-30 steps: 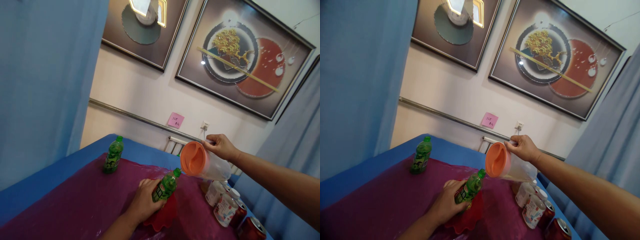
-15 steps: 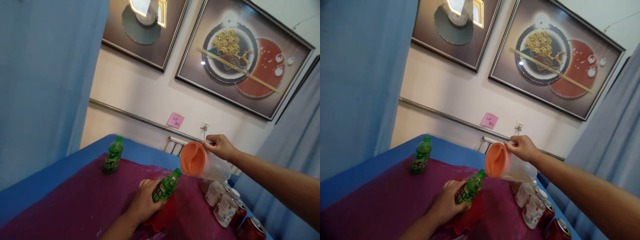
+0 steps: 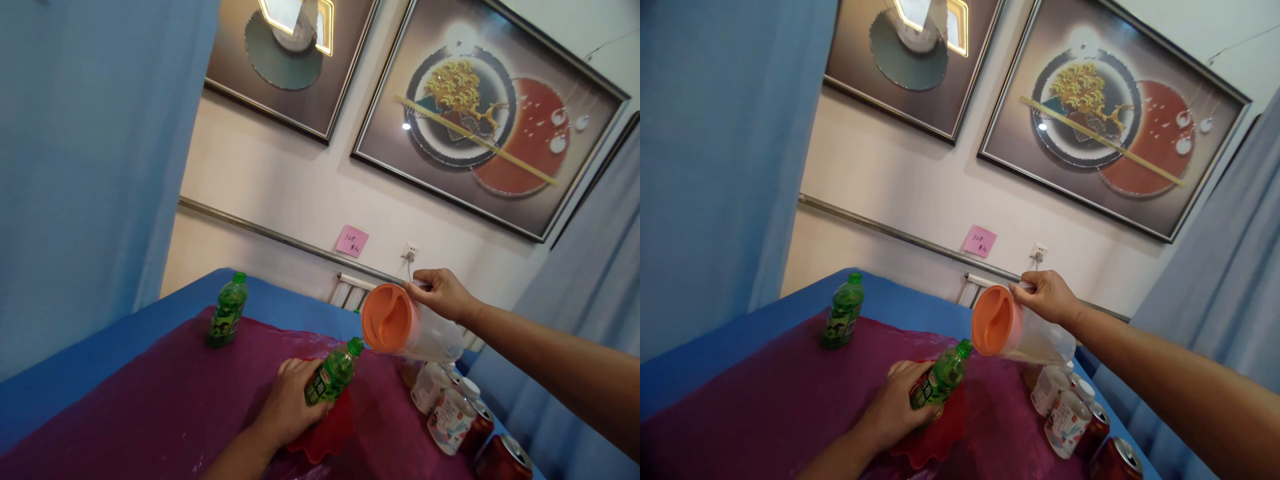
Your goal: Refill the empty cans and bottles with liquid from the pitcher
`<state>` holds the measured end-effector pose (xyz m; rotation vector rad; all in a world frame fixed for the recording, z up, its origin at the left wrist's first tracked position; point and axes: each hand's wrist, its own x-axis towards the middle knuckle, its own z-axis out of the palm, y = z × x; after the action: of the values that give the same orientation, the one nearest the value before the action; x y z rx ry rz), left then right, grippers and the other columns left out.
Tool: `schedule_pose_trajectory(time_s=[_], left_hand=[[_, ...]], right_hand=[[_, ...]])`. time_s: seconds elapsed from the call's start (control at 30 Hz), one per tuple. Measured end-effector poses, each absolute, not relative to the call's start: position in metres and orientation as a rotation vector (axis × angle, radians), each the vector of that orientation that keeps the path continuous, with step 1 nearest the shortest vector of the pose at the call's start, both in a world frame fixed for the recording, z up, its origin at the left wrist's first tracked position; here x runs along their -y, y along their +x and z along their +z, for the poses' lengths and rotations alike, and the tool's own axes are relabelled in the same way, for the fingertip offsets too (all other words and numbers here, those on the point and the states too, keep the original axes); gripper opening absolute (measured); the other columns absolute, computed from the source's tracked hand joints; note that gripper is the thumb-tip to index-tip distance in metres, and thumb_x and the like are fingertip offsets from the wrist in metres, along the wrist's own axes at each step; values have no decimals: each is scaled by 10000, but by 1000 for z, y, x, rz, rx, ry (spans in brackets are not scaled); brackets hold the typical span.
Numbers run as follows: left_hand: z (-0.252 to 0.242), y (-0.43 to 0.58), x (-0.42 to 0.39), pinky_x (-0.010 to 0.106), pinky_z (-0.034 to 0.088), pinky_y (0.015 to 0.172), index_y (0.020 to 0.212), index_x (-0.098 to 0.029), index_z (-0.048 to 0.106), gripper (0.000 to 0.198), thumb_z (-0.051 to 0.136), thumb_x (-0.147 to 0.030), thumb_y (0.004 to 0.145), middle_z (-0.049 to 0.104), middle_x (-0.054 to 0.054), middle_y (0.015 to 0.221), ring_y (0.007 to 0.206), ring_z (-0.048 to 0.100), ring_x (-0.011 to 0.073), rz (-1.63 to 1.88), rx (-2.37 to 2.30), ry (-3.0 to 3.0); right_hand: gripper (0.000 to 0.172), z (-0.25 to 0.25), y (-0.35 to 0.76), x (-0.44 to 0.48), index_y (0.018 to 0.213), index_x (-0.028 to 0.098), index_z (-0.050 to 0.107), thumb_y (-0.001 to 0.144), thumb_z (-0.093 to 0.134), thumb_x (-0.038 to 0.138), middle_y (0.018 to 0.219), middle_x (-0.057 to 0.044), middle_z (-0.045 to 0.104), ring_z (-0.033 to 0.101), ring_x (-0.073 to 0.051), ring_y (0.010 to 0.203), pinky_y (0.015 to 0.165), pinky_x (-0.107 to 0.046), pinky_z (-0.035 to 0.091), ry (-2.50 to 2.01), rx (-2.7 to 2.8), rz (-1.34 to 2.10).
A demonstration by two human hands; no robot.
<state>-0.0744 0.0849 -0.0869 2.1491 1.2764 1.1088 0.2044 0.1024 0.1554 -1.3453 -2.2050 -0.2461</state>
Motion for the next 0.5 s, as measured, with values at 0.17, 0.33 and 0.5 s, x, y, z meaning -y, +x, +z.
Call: schedule_pose_trajectory(time_s=[0.17,0.33,0.5], left_hand=[[-88,-75,-85,413,373,985,1206,-263,661,583,783,-278,636,719,46,1097,1040,595,275,1121,-1271,2157],[-90,-75,-86,421,373,989,1210,-268,661,597,794,-288,628,720,52,1106,1045,594,282,1120,-1268,2157],[-90,-75,-86,418,374,998,1207,-277,659,602,792,-278,620,720,47,1121,1055,597,282,1128,-1270,2159]], right_hand=[[457,155,204,-102,550,228,301,840,533,495,522,57,256,252,-92,506,494,-270,180,-1337,2210,-243],[463,155,205,-102,549,227,303,842,529,505,526,56,256,254,-93,507,493,-269,181,-1336,2213,-240],[459,155,205,-102,553,228,302,836,522,515,533,54,258,259,-95,510,494,-271,186,-1350,2216,-230]])
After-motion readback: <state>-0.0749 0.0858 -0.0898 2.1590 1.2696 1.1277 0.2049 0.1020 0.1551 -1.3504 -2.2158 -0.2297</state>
